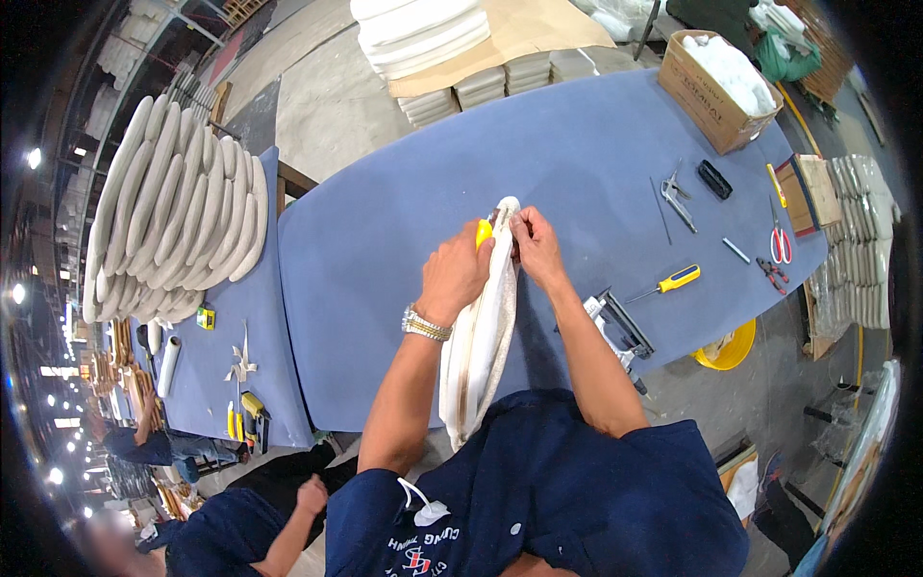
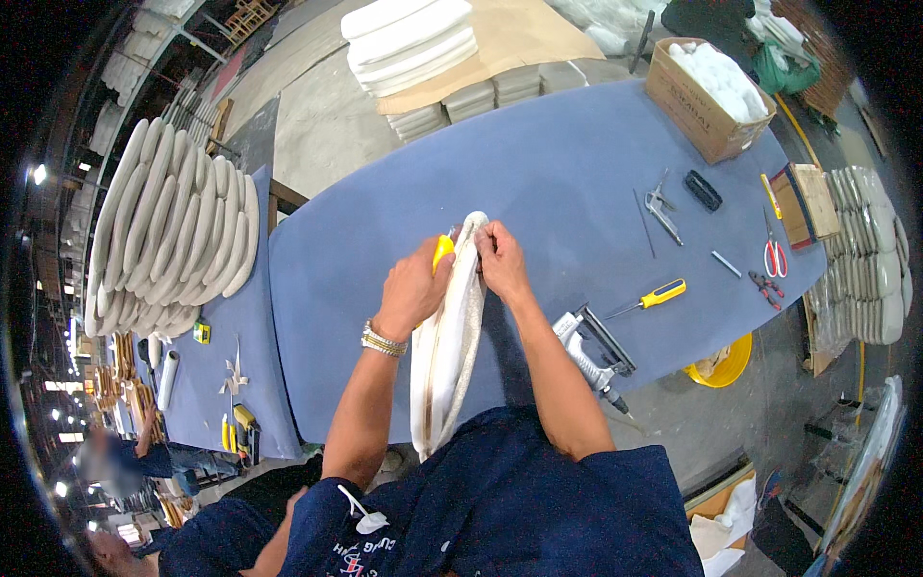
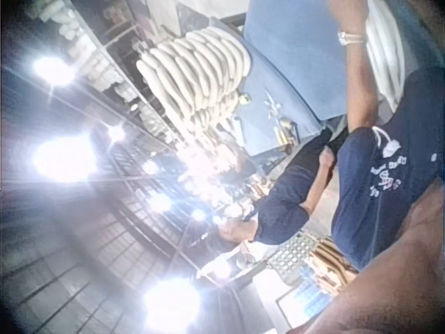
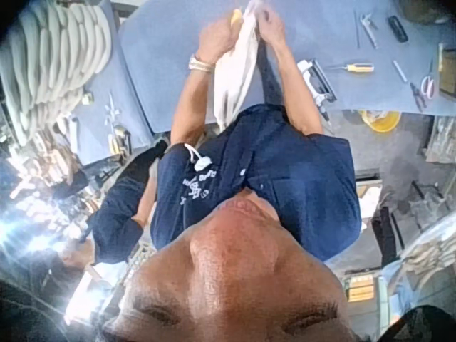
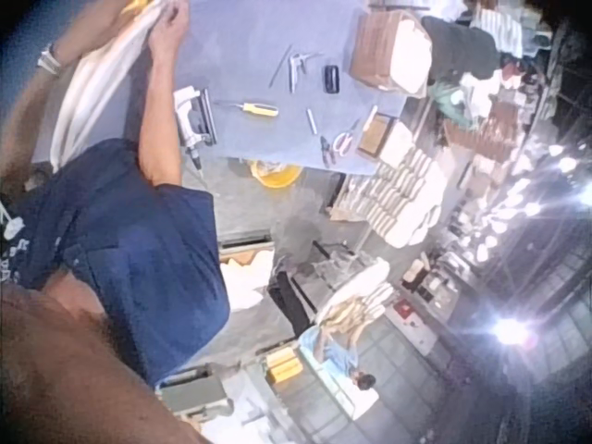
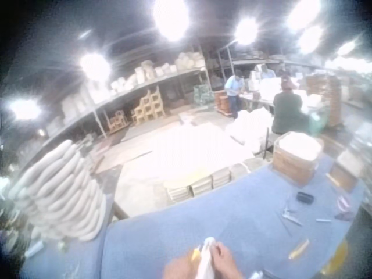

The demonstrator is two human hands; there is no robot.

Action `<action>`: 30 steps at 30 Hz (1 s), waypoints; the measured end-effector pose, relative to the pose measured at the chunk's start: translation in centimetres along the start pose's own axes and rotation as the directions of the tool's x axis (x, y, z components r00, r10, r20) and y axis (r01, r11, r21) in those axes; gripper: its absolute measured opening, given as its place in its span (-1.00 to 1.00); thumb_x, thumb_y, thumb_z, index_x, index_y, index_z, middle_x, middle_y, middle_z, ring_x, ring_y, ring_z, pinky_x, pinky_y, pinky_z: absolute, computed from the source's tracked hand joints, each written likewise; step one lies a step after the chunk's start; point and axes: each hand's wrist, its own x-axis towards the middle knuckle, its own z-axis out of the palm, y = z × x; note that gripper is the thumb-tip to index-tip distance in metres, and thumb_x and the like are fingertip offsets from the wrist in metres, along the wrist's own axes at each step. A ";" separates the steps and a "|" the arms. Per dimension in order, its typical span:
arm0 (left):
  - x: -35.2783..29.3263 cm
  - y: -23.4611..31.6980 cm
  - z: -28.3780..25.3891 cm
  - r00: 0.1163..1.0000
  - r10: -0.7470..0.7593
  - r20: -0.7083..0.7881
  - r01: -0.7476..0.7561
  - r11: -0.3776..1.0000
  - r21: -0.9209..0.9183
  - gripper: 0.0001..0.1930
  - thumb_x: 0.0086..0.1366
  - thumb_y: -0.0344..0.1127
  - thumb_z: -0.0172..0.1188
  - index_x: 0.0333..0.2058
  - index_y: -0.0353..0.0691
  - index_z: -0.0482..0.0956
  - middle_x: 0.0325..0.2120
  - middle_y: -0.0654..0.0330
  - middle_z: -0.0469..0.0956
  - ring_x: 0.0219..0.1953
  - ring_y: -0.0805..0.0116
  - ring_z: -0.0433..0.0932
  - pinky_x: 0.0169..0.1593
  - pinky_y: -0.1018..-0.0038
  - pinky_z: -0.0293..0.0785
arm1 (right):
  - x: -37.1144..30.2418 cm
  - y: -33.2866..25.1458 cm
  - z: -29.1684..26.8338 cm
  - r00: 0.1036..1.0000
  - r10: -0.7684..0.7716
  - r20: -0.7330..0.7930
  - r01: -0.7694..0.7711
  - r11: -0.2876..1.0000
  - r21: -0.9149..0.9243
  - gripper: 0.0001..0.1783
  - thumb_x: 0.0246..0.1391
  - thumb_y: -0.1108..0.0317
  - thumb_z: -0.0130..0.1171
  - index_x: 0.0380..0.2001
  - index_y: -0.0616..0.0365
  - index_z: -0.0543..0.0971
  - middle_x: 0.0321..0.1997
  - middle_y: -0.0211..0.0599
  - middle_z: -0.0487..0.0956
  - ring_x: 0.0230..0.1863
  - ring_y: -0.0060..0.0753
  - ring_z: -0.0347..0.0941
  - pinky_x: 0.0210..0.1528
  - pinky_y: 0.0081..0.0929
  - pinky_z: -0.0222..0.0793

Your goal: The person assembles a cushion by inserting a foam insert into a fabric cover, trimming excess fabric with a utility knife, and securing the edges with a staple gun. The finished cushion is placed on the work table.

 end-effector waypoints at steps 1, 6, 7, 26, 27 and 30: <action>0.0 0.2 0.2 1.000 -0.006 0.006 0.006 1.000 0.015 -0.54 0.45 -0.08 0.00 0.17 -0.26 0.41 -0.23 -0.18 0.66 -0.21 -0.28 0.63 -0.16 -0.12 0.53 | -0.2 -0.5 0.0 0.998 0.054 0.020 -0.055 0.998 0.033 -0.79 0.37 0.29 0.08 -0.35 0.18 0.47 -0.54 -0.47 0.43 -0.55 -0.63 0.38 -0.48 -0.49 0.33; 0.7 1.4 0.6 0.999 0.003 0.046 -0.006 0.998 0.070 -0.54 0.45 -0.13 -0.01 0.19 -0.31 0.40 -0.31 -0.19 0.67 -0.27 -0.28 0.64 -0.19 -0.09 0.55 | -0.1 0.0 -0.6 0.998 0.044 0.041 -0.047 0.995 0.085 -0.77 0.38 0.27 0.08 -0.35 0.16 0.46 -0.54 -0.49 0.43 -0.56 -0.66 0.36 -0.50 -0.53 0.34; 0.8 1.5 0.6 0.998 -0.002 0.056 -0.003 0.996 0.084 -0.53 0.45 -0.13 -0.01 0.20 -0.32 0.39 -0.32 -0.19 0.67 -0.28 -0.28 0.65 -0.20 -0.09 0.55 | -0.1 -0.1 -0.6 0.998 0.052 0.047 -0.056 0.994 0.096 -0.77 0.38 0.27 0.08 -0.36 0.16 0.46 -0.54 -0.49 0.44 -0.56 -0.66 0.37 -0.50 -0.53 0.34; 2.9 2.2 1.5 0.995 0.021 0.095 -0.035 0.989 0.141 -0.64 0.41 -0.11 0.04 0.05 -0.19 0.46 -0.44 -0.19 0.64 -0.34 -0.30 0.64 -0.24 -0.10 0.57 | -0.2 0.4 -2.1 0.986 0.114 0.119 -0.139 0.963 0.229 -0.75 0.44 0.22 0.00 -0.35 0.06 0.41 -0.52 -0.57 0.40 -0.55 -0.71 0.34 -0.54 -0.61 0.32; 3.1 2.0 1.6 0.995 0.031 0.091 -0.044 0.988 0.151 -0.65 0.41 -0.11 0.04 0.03 -0.19 0.46 -0.44 -0.18 0.64 -0.34 -0.30 0.63 -0.24 -0.11 0.57 | -0.1 0.5 -2.1 0.987 0.109 0.117 -0.133 0.965 0.224 -0.75 0.45 0.22 0.00 -0.35 0.06 0.41 -0.52 -0.57 0.40 -0.55 -0.71 0.33 -0.53 -0.61 0.33; 3.5 0.9 1.9 0.993 0.072 0.098 -0.084 0.988 0.130 -0.66 0.41 -0.10 0.05 0.02 -0.17 0.46 -0.43 -0.16 0.65 -0.32 -0.28 0.64 -0.24 -0.11 0.57 | 0.0 0.7 -2.1 0.990 0.084 0.115 -0.106 0.975 0.195 -0.76 0.45 0.23 -0.01 -0.34 0.06 0.41 -0.52 -0.56 0.41 -0.55 -0.71 0.33 -0.52 -0.61 0.33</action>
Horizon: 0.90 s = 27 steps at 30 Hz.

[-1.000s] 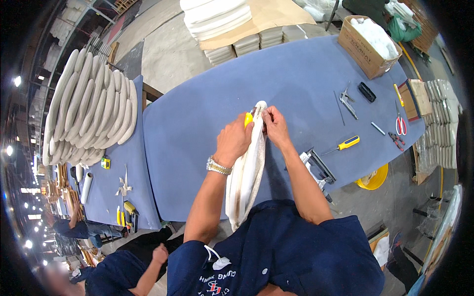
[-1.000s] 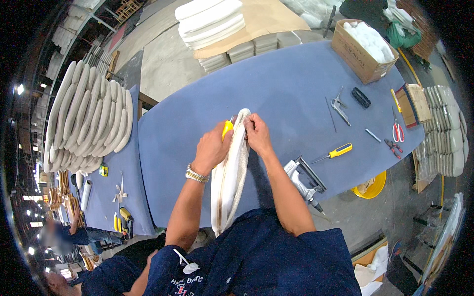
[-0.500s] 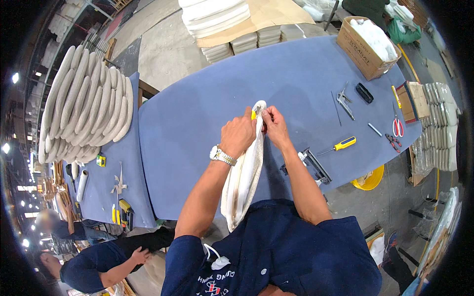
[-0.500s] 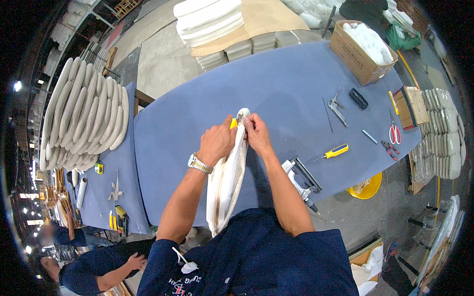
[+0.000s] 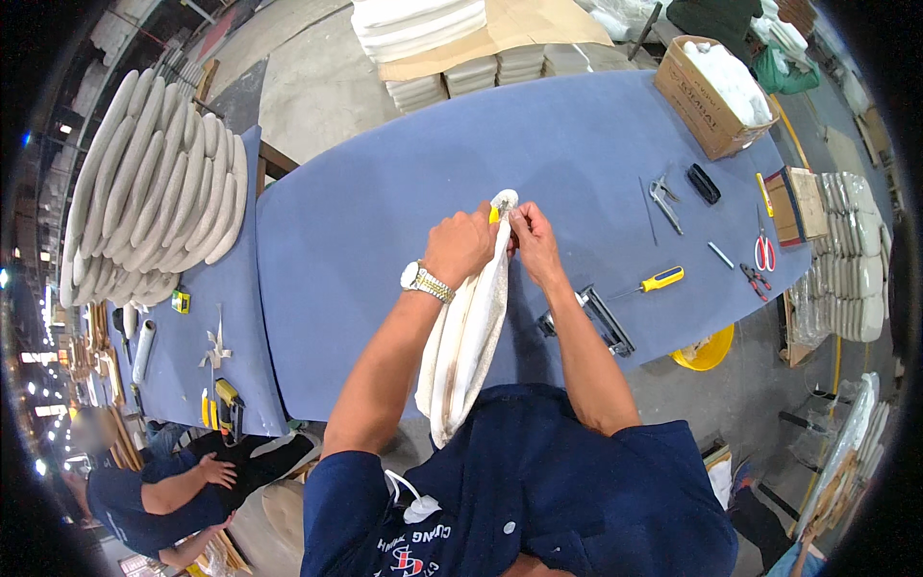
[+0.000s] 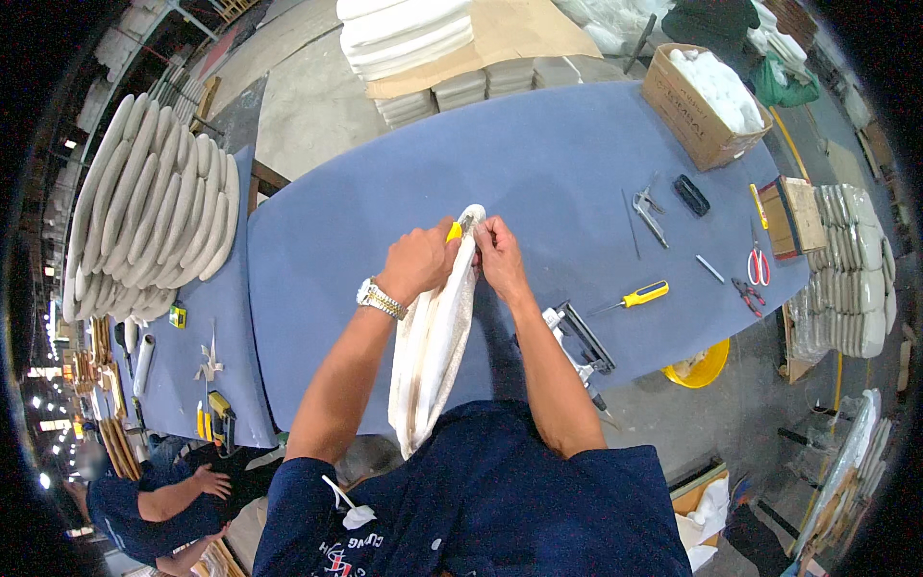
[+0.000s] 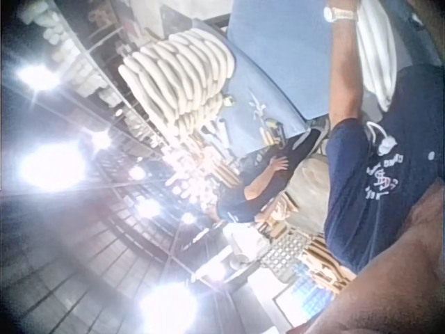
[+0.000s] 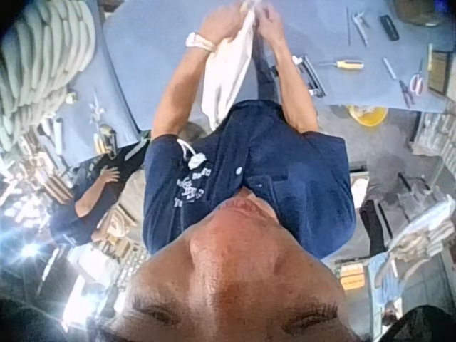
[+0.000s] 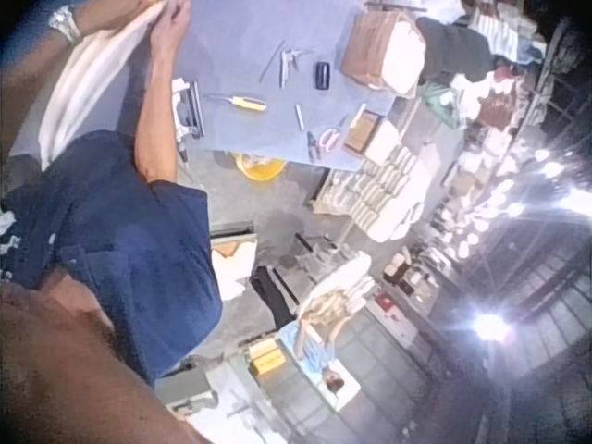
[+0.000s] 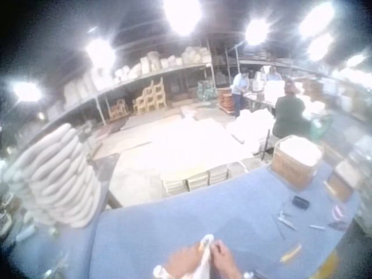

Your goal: The person assembles a cushion by inserting a foam insert into a fabric cover, trimming excess fabric with a utility knife, and securing the edges with a staple gun. The finished cushion is placed on the work table.

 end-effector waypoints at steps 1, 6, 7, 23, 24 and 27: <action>0.2 -0.3 0.1 1.000 0.007 0.006 -0.007 1.000 0.002 -0.66 0.41 -0.09 0.05 0.01 -0.17 0.47 -0.43 -0.15 0.65 -0.32 -0.28 0.64 -0.24 -0.10 0.57 | 0.1 0.1 0.0 1.000 -0.010 0.003 0.010 1.000 -0.013 -0.76 0.45 0.23 -0.01 -0.34 0.07 0.41 -0.52 -0.56 0.41 -0.55 -0.71 0.33 -0.51 -0.62 0.33; 0.5 -0.3 0.3 0.997 0.049 0.064 -0.051 0.998 0.029 -0.68 0.40 -0.10 0.05 -0.07 -0.22 0.50 -0.43 -0.15 0.65 -0.32 -0.26 0.65 -0.25 -0.08 0.57 | -0.2 0.1 0.0 1.000 0.008 -0.025 -0.008 1.000 -0.010 -0.76 0.46 0.23 -0.01 -0.34 0.07 0.41 -0.52 -0.57 0.40 -0.54 -0.71 0.32 -0.49 -0.63 0.35; 0.4 -0.3 0.5 0.997 0.051 0.052 -0.053 0.998 0.039 -0.68 0.41 -0.10 0.05 -0.09 -0.24 0.50 -0.44 -0.15 0.65 -0.32 -0.25 0.65 -0.26 -0.08 0.57 | -0.3 -0.1 0.1 0.999 0.013 -0.033 -0.014 1.000 -0.018 -0.76 0.46 0.23 -0.01 -0.34 0.07 0.41 -0.52 -0.58 0.40 -0.53 -0.71 0.32 -0.49 -0.63 0.35; -4.7 0.7 2.1 0.994 -0.078 -0.083 0.072 0.995 -0.073 -0.50 0.42 -0.13 0.09 0.20 -0.33 0.37 -0.43 -0.17 0.66 -0.35 -0.21 0.67 -0.28 -0.01 0.59 | -1.1 0.2 -1.4 0.999 -0.047 -0.012 0.048 0.996 0.080 -0.76 0.47 0.20 -0.03 -0.28 0.09 0.39 -0.44 -0.44 0.48 -0.51 -0.61 0.41 -0.45 -0.54 0.43; -4.8 0.5 2.4 0.991 -0.089 -0.097 0.080 0.992 -0.094 -0.47 0.42 -0.12 0.08 0.24 -0.33 0.34 -0.42 -0.18 0.66 -0.35 -0.21 0.67 -0.28 -0.01 0.59 | -1.2 -0.1 -1.5 0.998 -0.068 -0.016 0.069 0.992 0.103 -0.78 0.46 0.22 -0.03 -0.27 0.10 0.40 -0.39 -0.39 0.53 -0.46 -0.58 0.48 -0.42 -0.52 0.50; -5.0 0.0 2.1 0.988 -0.115 -0.103 0.099 0.983 -0.155 -0.47 0.43 -0.11 0.06 0.26 -0.30 0.35 -0.38 -0.17 0.67 -0.32 -0.23 0.66 -0.27 -0.04 0.58 | -1.9 -0.6 -1.4 0.990 -0.085 -0.117 0.107 0.975 0.196 -0.79 0.45 0.24 -0.02 -0.28 0.10 0.40 -0.30 -0.32 0.58 -0.41 -0.55 0.53 -0.38 -0.52 0.54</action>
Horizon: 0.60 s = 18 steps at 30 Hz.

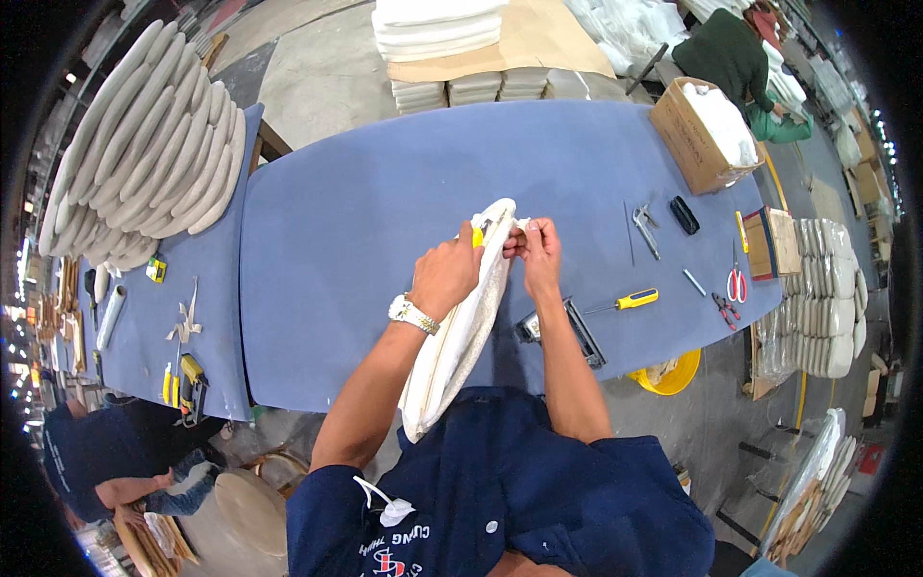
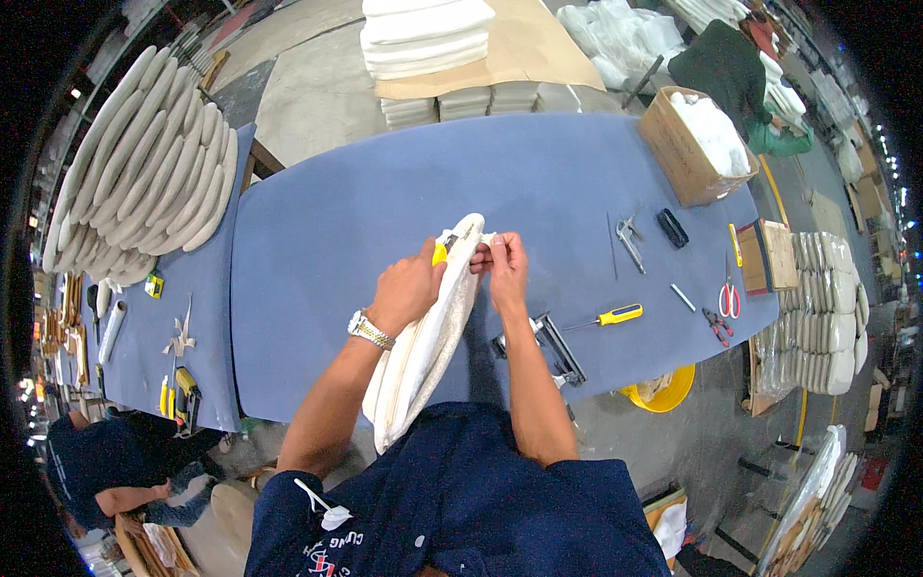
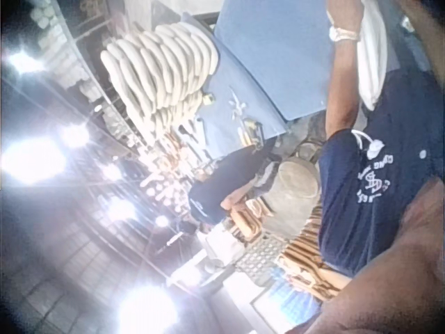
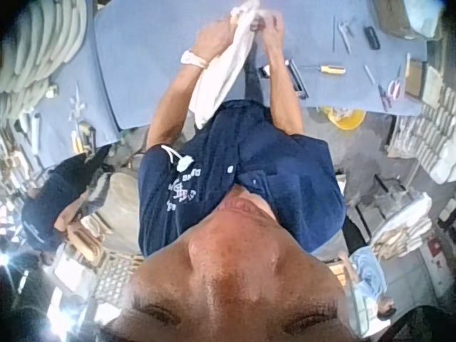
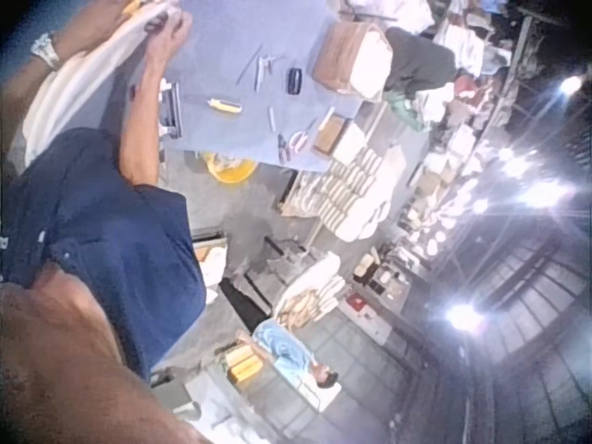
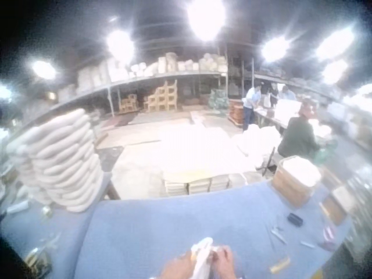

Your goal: The person assembles a cushion by inserting a foam insert into a fabric cover, trimming excess fabric with a utility knife, and securing the edges with a staple gun. The finished cushion is placed on the work table.

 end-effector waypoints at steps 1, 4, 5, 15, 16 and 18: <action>0.0 -0.4 0.0 0.999 0.025 -0.036 -0.026 0.999 -0.027 -0.48 0.44 -0.12 0.06 0.26 -0.28 0.36 -0.38 -0.13 0.68 -0.35 -0.17 0.67 -0.29 0.01 0.58 | -0.2 -0.4 -0.1 0.999 -0.032 -0.038 0.032 0.999 0.006 -0.82 0.41 0.32 0.03 -0.32 0.12 0.41 -0.22 -0.25 0.61 -0.38 -0.52 0.56 -0.36 -0.50 0.56; -0.5 -2.4 -0.2 0.992 0.029 -0.123 -0.051 0.982 -0.181 -0.51 0.45 -0.13 0.06 0.26 -0.23 0.39 -0.43 -0.01 0.68 -0.45 0.05 0.69 -0.36 0.16 0.59 | -1.7 -1.6 -1.6 0.995 -0.098 -0.016 0.097 0.993 -0.066 -0.86 0.36 0.38 0.12 -0.32 0.17 0.45 -0.24 -0.26 0.60 -0.40 -0.54 0.56 -0.34 -0.51 0.58; -1.1 -2.9 -0.5 0.991 -0.010 -0.131 -0.028 0.958 -0.286 -0.51 0.46 -0.14 0.06 0.27 -0.21 0.40 -0.46 0.04 0.67 -0.49 0.15 0.68 -0.38 0.24 0.58 | -2.6 -2.3 -2.3 0.999 -0.048 0.000 0.048 0.996 -0.078 -0.87 0.30 0.43 0.18 -0.33 0.16 0.45 -0.28 -0.27 0.61 -0.41 -0.55 0.55 -0.34 -0.53 0.55; -5.4 0.9 -0.6 0.987 -0.158 0.027 0.116 0.588 -0.801 -0.53 0.49 -0.34 0.06 0.31 -0.30 0.30 -0.38 0.19 0.59 -0.56 0.51 0.56 -0.49 0.56 0.51 | -16.5 -3.8 -22.4 0.863 0.259 -0.435 -0.486 0.663 -0.569 -0.82 0.10 0.31 0.34 -0.35 0.20 0.62 -0.56 -0.29 0.61 -0.61 -0.52 0.52 -0.55 -0.48 0.42; -5.5 0.9 0.4 0.994 -0.099 0.047 0.095 0.566 -0.819 -0.54 0.50 -0.36 0.04 0.30 -0.33 0.28 -0.34 0.17 0.58 -0.56 0.52 0.55 -0.48 0.58 0.50 | -19.0 -3.9 -25.3 0.861 0.282 -0.423 -0.508 0.505 -0.698 -0.80 0.10 0.29 0.32 -0.35 0.21 0.63 -0.54 -0.24 0.64 -0.58 -0.44 0.55 -0.51 -0.43 0.45; -6.6 2.8 1.5 0.989 -0.059 0.136 0.145 0.562 -0.815 -0.51 0.51 -0.39 0.01 0.34 -0.37 0.20 -0.28 0.13 0.58 -0.54 0.52 0.55 -0.45 0.60 0.50 | -22.8 -3.9 -31.1 0.840 0.391 -0.377 -0.460 0.142 -0.876 -0.76 0.10 0.25 0.29 -0.35 0.24 0.63 -0.48 -0.15 0.68 -0.53 -0.29 0.62 -0.44 -0.35 0.51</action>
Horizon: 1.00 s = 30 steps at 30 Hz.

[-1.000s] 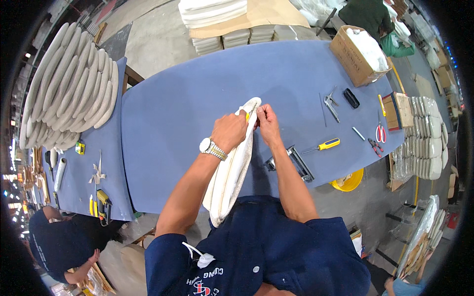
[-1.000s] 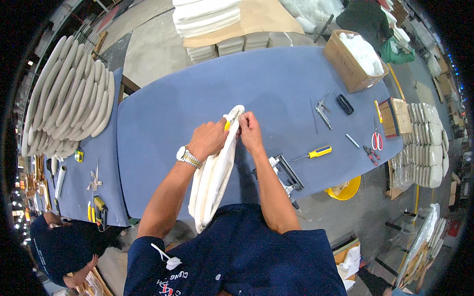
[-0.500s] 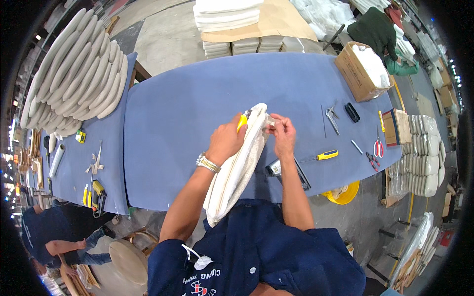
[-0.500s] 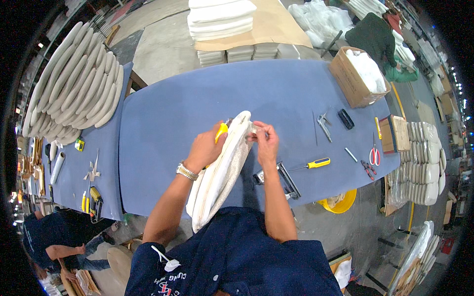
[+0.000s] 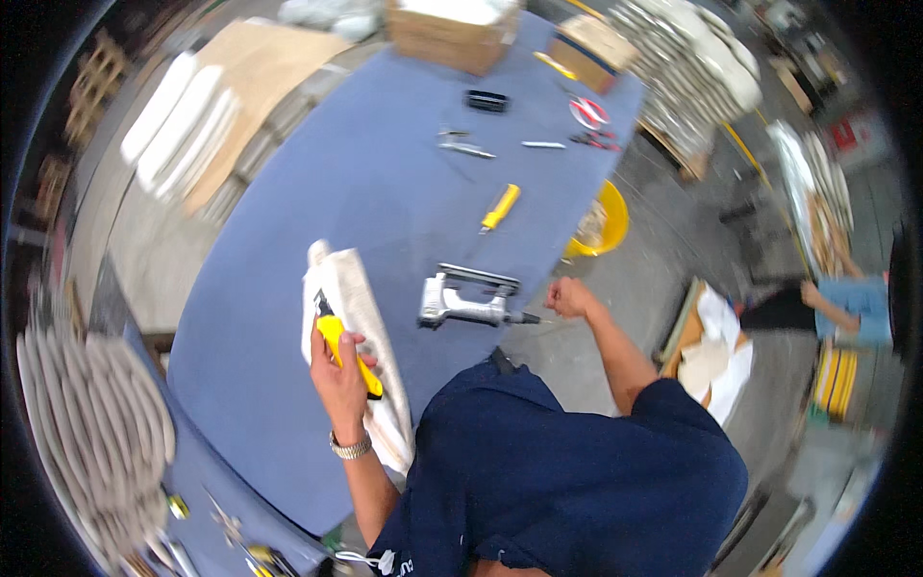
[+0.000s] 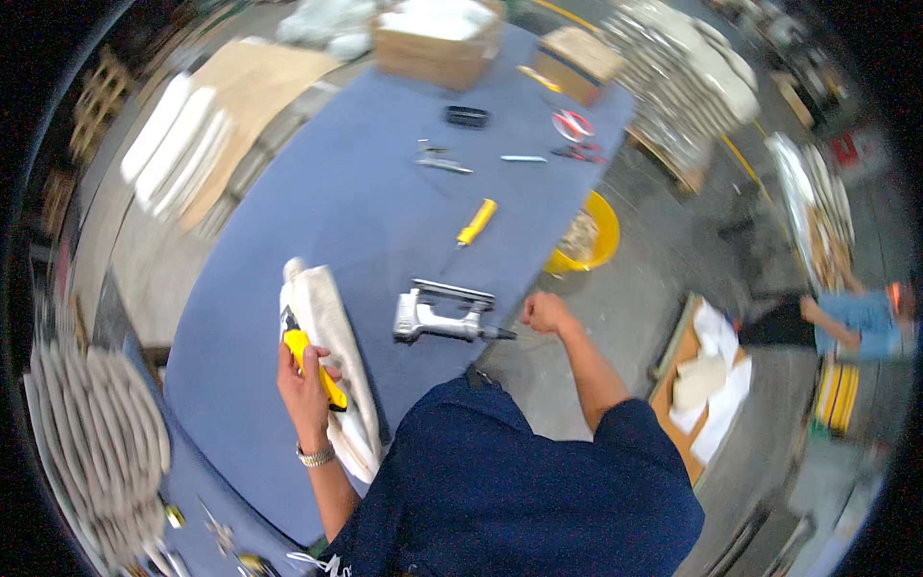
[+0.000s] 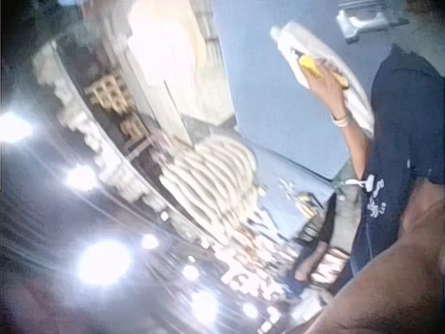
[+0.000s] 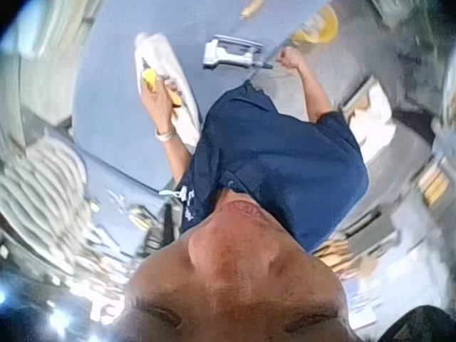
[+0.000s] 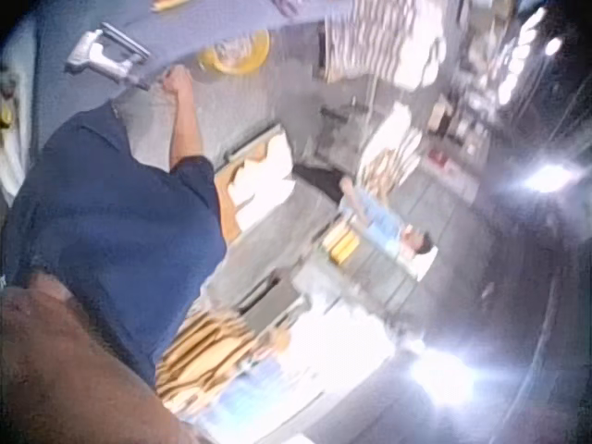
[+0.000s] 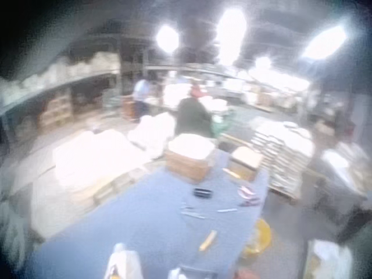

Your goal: The person assembles a cushion by inserting a foam insert into a fabric cover, trimming excess fabric with a utility knife, and securing the edges with a staple gun. The finished cushion is placed on the work table.

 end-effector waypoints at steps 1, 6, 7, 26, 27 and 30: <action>0.1 -0.7 0.8 0.997 -0.026 0.071 0.026 1.000 0.011 -0.49 0.51 -0.39 0.01 0.36 -0.37 0.18 -0.27 0.13 0.58 -0.54 0.52 0.55 -0.45 0.60 0.50 | 0.4 4.9 -0.2 0.991 0.027 -0.134 -0.045 0.990 -0.131 -0.74 0.10 0.24 0.32 -0.24 0.21 0.62 -0.48 -0.13 0.67 -0.56 -0.33 0.58 -0.47 -0.38 0.49; 0.0 -2.2 3.2 0.972 -0.060 0.227 0.033 0.992 0.121 -0.44 0.48 -0.42 0.05 0.39 -0.35 0.14 -0.19 0.11 0.60 -0.44 0.53 0.56 -0.30 0.58 0.57 | -0.1 11.4 -6.8 0.678 0.355 -0.643 -0.174 0.928 0.329 -0.50 0.21 0.09 0.24 0.11 0.15 0.54 -0.38 -0.18 0.67 -0.45 -0.42 0.59 -0.40 -0.37 0.54; -0.1 -2.2 3.3 0.974 -0.036 0.222 0.013 0.994 0.106 -0.44 0.47 -0.43 0.07 0.38 -0.36 0.17 -0.17 0.10 0.60 -0.42 0.52 0.57 -0.28 0.57 0.58 | 0.2 11.2 -7.2 0.672 0.316 -0.670 -0.133 0.941 0.310 -0.49 0.24 0.07 0.22 0.14 0.15 0.52 -0.31 -0.20 0.68 -0.40 -0.44 0.61 -0.37 -0.38 0.55; -6.6 -1.1 0.8 0.954 0.292 -0.067 -0.108 0.544 0.832 0.09 0.03 -0.25 0.51 0.46 -0.23 0.00 0.39 -0.25 0.12 0.40 -0.24 0.18 0.34 -0.06 0.24 | -2.3 -28.9 4.7 0.852 -0.521 0.041 0.187 0.376 0.908 -0.61 0.42 0.13 -0.07 -0.02 0.23 0.54 -0.44 -0.28 0.59 -0.37 -0.48 0.50 -0.23 -0.47 0.43; -6.6 -1.9 1.4 0.974 0.197 -0.111 -0.002 0.497 0.868 0.11 0.03 -0.24 0.51 0.46 -0.21 -0.02 0.39 -0.26 0.11 0.41 -0.25 0.17 0.33 -0.07 0.24 | -1.7 -29.5 4.0 0.850 -0.526 -0.023 0.219 0.314 0.924 -0.62 0.40 0.15 -0.06 0.01 0.24 0.51 -0.44 -0.28 0.58 -0.37 -0.48 0.49 -0.24 -0.49 0.43; -5.8 -3.3 1.1 0.967 0.066 -0.244 0.173 0.532 0.829 0.14 0.06 -0.21 0.49 0.49 -0.13 -0.11 0.39 -0.30 0.08 0.31 -0.30 0.31 0.19 -0.08 0.42 | 0.0 -30.4 2.1 0.815 -0.560 -0.147 0.342 0.259 0.903 -0.66 0.34 0.28 -0.01 0.08 0.23 0.45 -0.36 -0.31 0.58 -0.39 -0.55 0.45 -0.30 -0.57 0.41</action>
